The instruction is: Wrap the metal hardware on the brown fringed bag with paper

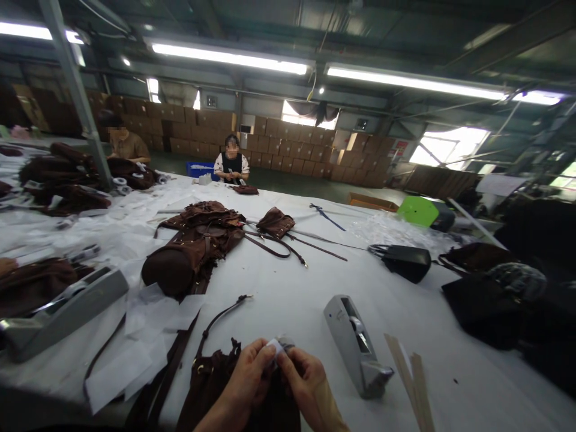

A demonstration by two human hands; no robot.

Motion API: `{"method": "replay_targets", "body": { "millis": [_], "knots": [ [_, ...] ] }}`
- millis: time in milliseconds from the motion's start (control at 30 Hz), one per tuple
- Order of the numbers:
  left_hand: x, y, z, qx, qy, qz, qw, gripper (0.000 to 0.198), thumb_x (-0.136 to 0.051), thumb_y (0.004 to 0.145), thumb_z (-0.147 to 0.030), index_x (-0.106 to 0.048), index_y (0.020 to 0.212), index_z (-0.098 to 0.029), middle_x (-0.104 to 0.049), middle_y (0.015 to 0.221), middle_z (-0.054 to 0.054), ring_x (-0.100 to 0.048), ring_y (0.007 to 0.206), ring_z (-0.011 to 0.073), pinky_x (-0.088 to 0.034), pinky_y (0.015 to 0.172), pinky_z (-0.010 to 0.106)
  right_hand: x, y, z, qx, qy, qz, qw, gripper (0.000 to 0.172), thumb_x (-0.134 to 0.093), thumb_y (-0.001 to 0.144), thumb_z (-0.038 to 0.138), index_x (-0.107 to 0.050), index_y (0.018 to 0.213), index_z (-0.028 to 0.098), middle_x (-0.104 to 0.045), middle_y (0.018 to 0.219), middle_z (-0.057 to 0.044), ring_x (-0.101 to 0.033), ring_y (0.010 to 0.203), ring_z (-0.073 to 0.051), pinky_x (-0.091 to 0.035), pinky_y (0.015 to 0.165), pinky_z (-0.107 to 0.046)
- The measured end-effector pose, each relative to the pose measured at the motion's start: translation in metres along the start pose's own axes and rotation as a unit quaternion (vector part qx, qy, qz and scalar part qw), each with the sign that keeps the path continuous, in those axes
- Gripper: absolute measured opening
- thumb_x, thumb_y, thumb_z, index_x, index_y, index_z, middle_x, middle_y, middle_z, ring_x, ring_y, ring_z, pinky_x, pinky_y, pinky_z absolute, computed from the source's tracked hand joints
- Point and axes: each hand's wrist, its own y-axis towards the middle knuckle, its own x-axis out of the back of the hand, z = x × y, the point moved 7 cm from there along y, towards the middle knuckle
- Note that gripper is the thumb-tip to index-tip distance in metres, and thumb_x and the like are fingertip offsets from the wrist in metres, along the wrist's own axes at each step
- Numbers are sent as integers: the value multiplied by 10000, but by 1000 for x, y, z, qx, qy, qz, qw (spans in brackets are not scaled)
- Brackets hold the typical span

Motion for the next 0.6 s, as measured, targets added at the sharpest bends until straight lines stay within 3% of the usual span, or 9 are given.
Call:
{"method": "replay_targets", "body": {
  "millis": [167,267,367,433,500,600],
  "knots": [
    [0,-1,4,-8,-27,-16,999,521,-682,642,-656,-452,733,-197,-412,497,-110,-201,305,-2,-51,305,167,-8,-5,-3,-25,39,-18,999,484,-558,857,602,-630,669,162,-516,532,24,-464,454,-108,-339,422,-218],
    [-2,-6,1,18,-31,2,999,520,-676,656,-659,-440,762,-208,-428,535,-108,-210,311,0,-45,316,171,-8,-5,0,-20,46,-9,999,492,-557,857,606,-650,673,159,-521,527,25,-465,447,-109,-334,419,-221],
    [-4,-10,-2,37,-24,22,999,524,-684,661,-657,-438,784,-211,-441,565,-106,-227,322,-2,-48,326,174,-4,-5,5,21,17,-10,1000,474,-525,898,559,-671,679,165,-543,523,18,-488,461,-123,-354,440,-232],
    [-4,-10,1,41,-25,10,999,532,-710,635,-643,-441,778,-207,-423,545,-112,-225,319,-4,-38,333,174,-1,-7,13,93,-39,-33,994,420,-512,934,469,-664,682,170,-590,571,0,-536,516,-137,-391,496,-237],
    [-2,-7,8,62,-40,-14,997,550,-737,583,-633,-434,749,-205,-404,518,-116,-229,314,-3,-31,341,172,-1,-14,27,211,-143,-82,963,373,-469,968,339,-637,681,171,-608,605,-20,-554,554,-145,-391,543,-254],
    [1,-1,19,112,-91,-46,988,583,-743,514,-640,-392,688,-208,-378,490,-120,-215,319,-6,-32,348,167,-13,-31,40,368,-310,-127,867,336,-403,964,173,-600,692,175,-569,568,-21,-509,518,-148,-330,539,-299]
  ]
}}
